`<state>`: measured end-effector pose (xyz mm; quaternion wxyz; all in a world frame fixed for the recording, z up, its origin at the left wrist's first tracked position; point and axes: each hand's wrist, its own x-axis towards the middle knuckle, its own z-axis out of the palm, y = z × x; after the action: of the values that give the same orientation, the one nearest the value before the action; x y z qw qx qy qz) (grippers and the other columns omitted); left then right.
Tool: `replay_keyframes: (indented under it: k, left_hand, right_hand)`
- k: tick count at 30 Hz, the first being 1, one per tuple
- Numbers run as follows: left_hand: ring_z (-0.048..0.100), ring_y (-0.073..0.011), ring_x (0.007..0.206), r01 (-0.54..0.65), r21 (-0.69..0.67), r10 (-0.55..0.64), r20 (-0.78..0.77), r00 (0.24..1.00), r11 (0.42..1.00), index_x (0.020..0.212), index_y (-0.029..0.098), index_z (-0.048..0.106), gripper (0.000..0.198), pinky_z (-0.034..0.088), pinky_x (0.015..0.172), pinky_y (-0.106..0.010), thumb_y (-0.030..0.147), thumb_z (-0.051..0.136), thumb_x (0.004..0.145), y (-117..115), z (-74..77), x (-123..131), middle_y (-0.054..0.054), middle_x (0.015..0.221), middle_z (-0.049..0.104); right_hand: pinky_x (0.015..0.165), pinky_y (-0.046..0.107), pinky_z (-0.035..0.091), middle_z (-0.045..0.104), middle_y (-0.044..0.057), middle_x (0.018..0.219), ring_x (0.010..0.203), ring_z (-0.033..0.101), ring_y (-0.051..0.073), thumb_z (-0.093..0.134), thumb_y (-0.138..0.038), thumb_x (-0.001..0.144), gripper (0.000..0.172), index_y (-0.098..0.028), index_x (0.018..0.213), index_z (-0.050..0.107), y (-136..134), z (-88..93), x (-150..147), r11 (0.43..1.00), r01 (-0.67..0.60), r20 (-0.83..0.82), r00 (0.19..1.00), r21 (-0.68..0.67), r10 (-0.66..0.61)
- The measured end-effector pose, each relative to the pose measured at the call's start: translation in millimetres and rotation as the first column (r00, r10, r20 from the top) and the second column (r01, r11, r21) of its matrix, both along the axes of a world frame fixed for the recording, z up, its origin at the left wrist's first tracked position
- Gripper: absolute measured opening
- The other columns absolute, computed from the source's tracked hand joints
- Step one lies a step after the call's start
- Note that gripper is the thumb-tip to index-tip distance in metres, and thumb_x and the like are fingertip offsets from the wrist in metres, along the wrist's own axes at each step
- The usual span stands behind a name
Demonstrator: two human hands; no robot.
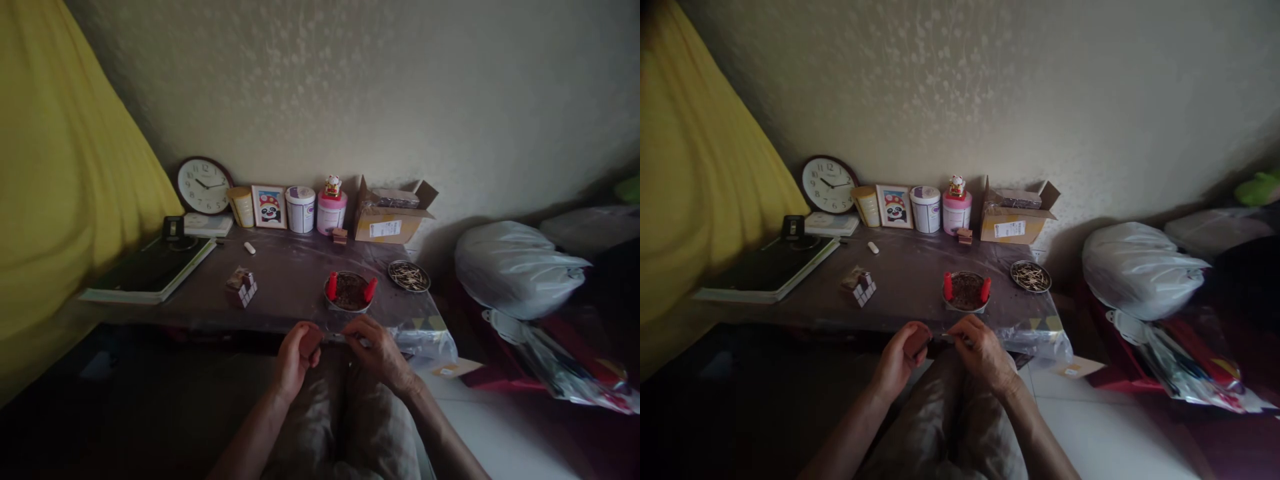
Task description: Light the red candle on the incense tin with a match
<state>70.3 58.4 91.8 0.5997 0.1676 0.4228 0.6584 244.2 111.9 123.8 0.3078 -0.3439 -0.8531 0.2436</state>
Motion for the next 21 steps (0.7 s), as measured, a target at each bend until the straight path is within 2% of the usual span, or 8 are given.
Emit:
replay_keyframes:
  k: [6,10,13,17,21]
  left_hand:
    - [0.051,-0.0097,0.053,-0.063,-0.026,0.062,-0.053,0.997,0.998,0.083,0.021,0.062,0.014,0.032,0.045,-0.022,0.034,0.059,0.076,10,1.5,5,0.003,0.066,0.064]
    - [0.051,-0.0094,0.056,-0.060,-0.021,0.058,-0.079,0.995,0.998,0.083,0.022,0.063,0.017,0.032,0.045,-0.020,0.037,0.062,0.076,11,4.6,9,0.003,0.070,0.062]
    - [0.051,-0.0092,0.058,-0.056,-0.012,0.055,-0.090,0.994,0.998,0.084,0.023,0.064,0.017,0.034,0.047,-0.020,0.038,0.063,0.077,10,7.7,10,0.004,0.072,0.062]
    - [0.054,-0.0095,0.062,-0.036,-0.021,0.034,-0.073,0.997,0.999,0.079,0.021,0.066,0.017,0.036,0.050,-0.020,0.038,0.063,0.079,8,11.1,13,0.003,0.072,0.065]
    - [0.058,-0.0099,0.069,-0.021,0.015,0.022,-0.019,1.000,1.000,0.077,0.019,0.070,0.014,0.038,0.055,-0.019,0.033,0.068,0.075,10,13.6,16,0.001,0.072,0.068]
  right_hand:
    - [0.072,0.025,0.051,0.060,0.004,0.092,0.081,0.061,0.015,0.047,-0.008,0.089,0.020,-0.019,0.095,0.063,-13,2.7,-10,0.985,-0.029,0.160,0.987,0.172,0.001]
    - [0.068,0.025,0.051,0.059,0.004,0.088,0.076,0.059,0.015,0.046,-0.009,0.090,0.019,-0.019,0.090,0.062,-19,6.7,-17,0.974,-0.019,0.201,0.979,0.227,-0.028]
    - [0.067,0.025,0.052,0.060,0.004,0.085,0.074,0.059,0.015,0.046,-0.009,0.089,0.018,-0.019,0.089,0.061,-19,10.5,-20,0.973,-0.011,0.100,0.995,0.229,-0.012]
    - [0.074,0.026,0.053,0.064,0.005,0.089,0.082,0.063,0.016,0.050,-0.009,0.087,0.014,-0.019,0.088,0.060,-18,14.7,-23,0.988,-0.044,-0.092,0.994,0.148,0.058]
    - [0.074,0.024,0.054,0.067,0.003,0.087,0.081,0.065,0.014,0.055,-0.012,0.088,0.011,-0.020,0.088,0.062,-19,13.5,-26,0.998,-0.019,-0.220,0.975,0.065,0.033]
